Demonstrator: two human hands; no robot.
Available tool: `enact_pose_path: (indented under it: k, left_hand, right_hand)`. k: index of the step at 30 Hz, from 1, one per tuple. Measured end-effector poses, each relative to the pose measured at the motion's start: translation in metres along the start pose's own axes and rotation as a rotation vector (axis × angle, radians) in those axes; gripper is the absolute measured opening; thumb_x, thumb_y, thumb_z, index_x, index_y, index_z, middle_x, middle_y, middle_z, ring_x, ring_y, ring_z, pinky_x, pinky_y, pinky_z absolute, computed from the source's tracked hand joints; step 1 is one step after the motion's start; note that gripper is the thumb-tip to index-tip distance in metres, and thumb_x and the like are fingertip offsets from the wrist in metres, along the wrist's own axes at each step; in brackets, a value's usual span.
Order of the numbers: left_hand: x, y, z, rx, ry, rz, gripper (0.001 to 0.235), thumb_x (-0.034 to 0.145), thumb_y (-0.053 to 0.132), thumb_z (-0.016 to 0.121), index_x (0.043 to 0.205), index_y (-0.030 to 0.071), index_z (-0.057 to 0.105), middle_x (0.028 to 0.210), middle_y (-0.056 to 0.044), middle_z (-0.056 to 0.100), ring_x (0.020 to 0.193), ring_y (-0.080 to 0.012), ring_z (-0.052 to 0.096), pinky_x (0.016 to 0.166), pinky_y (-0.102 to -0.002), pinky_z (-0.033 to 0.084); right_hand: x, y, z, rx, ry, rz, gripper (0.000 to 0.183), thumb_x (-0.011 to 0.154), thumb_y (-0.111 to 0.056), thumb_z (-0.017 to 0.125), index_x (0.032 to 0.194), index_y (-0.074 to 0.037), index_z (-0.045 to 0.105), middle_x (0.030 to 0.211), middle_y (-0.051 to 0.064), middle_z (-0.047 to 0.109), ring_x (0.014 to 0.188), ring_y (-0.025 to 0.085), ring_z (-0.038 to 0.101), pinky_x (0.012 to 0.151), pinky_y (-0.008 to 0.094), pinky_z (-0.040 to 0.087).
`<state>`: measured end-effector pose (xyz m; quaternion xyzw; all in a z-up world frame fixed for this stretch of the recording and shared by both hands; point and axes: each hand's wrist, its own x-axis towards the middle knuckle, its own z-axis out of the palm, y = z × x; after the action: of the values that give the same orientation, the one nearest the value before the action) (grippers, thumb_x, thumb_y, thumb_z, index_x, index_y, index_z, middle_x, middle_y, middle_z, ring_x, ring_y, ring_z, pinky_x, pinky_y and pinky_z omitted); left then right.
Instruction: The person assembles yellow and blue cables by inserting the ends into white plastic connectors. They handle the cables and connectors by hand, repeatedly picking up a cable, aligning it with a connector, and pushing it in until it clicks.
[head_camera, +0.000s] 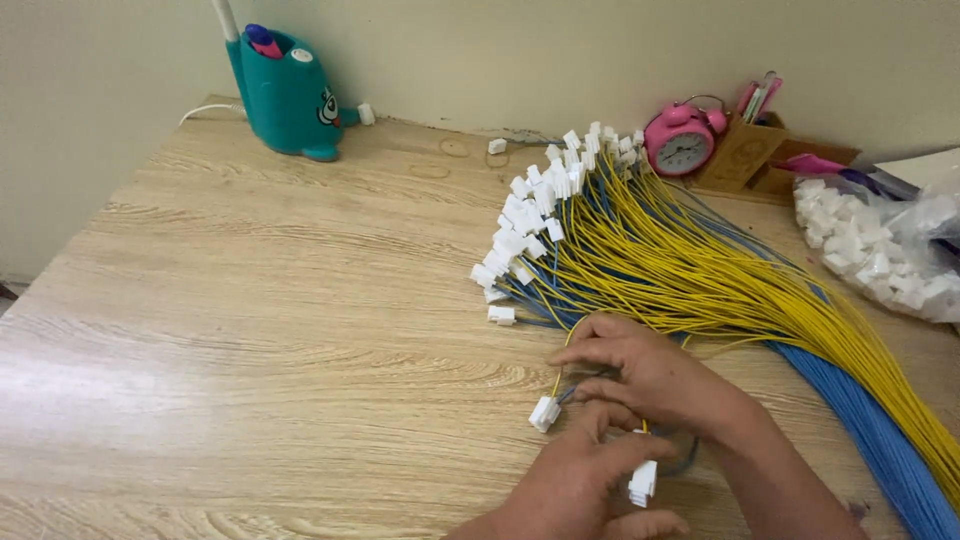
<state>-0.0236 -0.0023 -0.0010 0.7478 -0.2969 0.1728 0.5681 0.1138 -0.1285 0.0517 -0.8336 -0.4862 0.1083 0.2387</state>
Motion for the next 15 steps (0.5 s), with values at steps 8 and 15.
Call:
enact_pose_path:
  k: [8,15]
  left_hand:
    - [0.006,0.021,-0.014,-0.071,0.017,-0.042,0.052,0.088,0.049,0.057,0.119,0.009,0.061,0.11,-0.016,0.046,0.108,-0.0286,0.053,0.094,-0.038,0.046]
    - [0.005,0.014,-0.015,-0.155,-0.037,-0.157,0.048,0.096,0.05,0.046,0.124,0.013,0.06,0.114,-0.014,0.046,0.103,-0.0246,0.055,0.089,-0.035,0.046]
  right_hand:
    - [0.0,-0.001,0.002,-0.075,0.032,-0.011,0.029,0.077,-0.017,0.076,0.106,-0.022,0.075,0.096,-0.001,0.06,0.09,0.016,0.057,0.077,0.029,0.045]
    - [0.002,-0.01,-0.003,-0.06,0.161,-0.038,0.008,0.082,-0.015,0.074,0.089,-0.016,0.075,0.09,-0.001,0.052,0.081,0.015,0.054,0.069,0.028,0.044]
